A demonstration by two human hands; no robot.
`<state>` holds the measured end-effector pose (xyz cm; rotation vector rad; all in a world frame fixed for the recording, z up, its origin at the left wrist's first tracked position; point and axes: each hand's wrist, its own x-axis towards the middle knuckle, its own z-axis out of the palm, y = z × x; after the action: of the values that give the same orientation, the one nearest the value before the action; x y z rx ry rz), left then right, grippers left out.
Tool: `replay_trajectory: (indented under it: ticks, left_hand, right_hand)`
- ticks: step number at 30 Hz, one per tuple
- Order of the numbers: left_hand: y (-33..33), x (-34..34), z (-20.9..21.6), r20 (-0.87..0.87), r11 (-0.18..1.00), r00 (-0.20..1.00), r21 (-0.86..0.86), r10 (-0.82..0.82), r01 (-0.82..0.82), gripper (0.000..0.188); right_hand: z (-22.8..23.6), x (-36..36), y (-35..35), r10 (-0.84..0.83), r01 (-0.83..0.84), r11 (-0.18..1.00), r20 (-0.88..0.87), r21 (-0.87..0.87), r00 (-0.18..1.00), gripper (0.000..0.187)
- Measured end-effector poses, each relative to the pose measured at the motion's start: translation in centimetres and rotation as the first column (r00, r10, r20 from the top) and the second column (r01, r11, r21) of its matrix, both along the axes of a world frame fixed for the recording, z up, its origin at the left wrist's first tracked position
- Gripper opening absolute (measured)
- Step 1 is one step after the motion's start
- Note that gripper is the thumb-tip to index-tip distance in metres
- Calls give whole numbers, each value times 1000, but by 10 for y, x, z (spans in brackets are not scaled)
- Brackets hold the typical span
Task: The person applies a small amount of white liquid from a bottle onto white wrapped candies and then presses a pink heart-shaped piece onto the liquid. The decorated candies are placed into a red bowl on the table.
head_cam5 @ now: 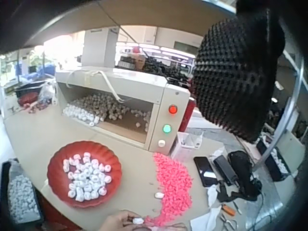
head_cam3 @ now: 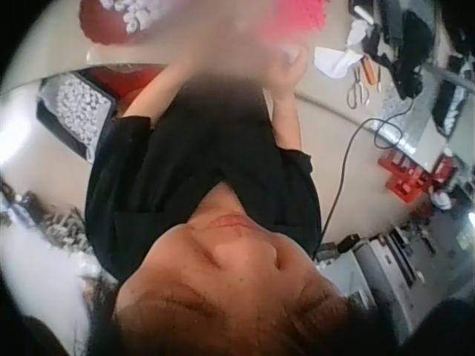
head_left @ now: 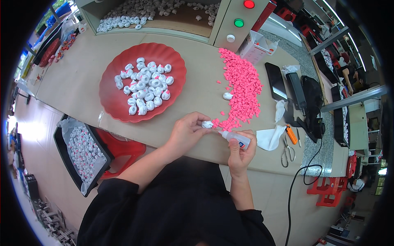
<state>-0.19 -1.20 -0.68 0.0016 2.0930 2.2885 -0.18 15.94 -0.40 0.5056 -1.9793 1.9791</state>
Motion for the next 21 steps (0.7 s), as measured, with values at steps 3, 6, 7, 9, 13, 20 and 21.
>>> replay_trajectory:
  ticks: [3,6,7,9,13,20,21]
  left_hand:
    - [-1,0,1,19,1000,1000,18,1,-2,23]
    - [-1,-1,3,26,1000,1000,25,-11,10,23]
    - [-1,-1,3,26,1000,1000,27,-16,15,23]
    - [-1,0,2,24,999,1000,35,-11,10,23]
    - [-2,0,7,43,997,999,71,-1,-2,23]
    - [-3,-1,5,24,988,1000,151,-1,-2,24]
    - [-3,-1,5,35,988,999,154,0,-6,24]
  right_hand:
    - [3,-5,3,48,-7,949,122,-315,991,23]
    - [13,-11,17,88,98,828,299,-553,950,25]
    - [15,-13,22,96,145,793,356,-592,929,27]
    - [15,-14,33,14,108,931,330,-349,944,31]
    - [21,-13,51,-128,138,990,354,-3,926,36]
    - [22,-5,79,297,-56,873,437,-485,849,41]
    - [26,-5,78,303,-50,869,449,-492,841,42]
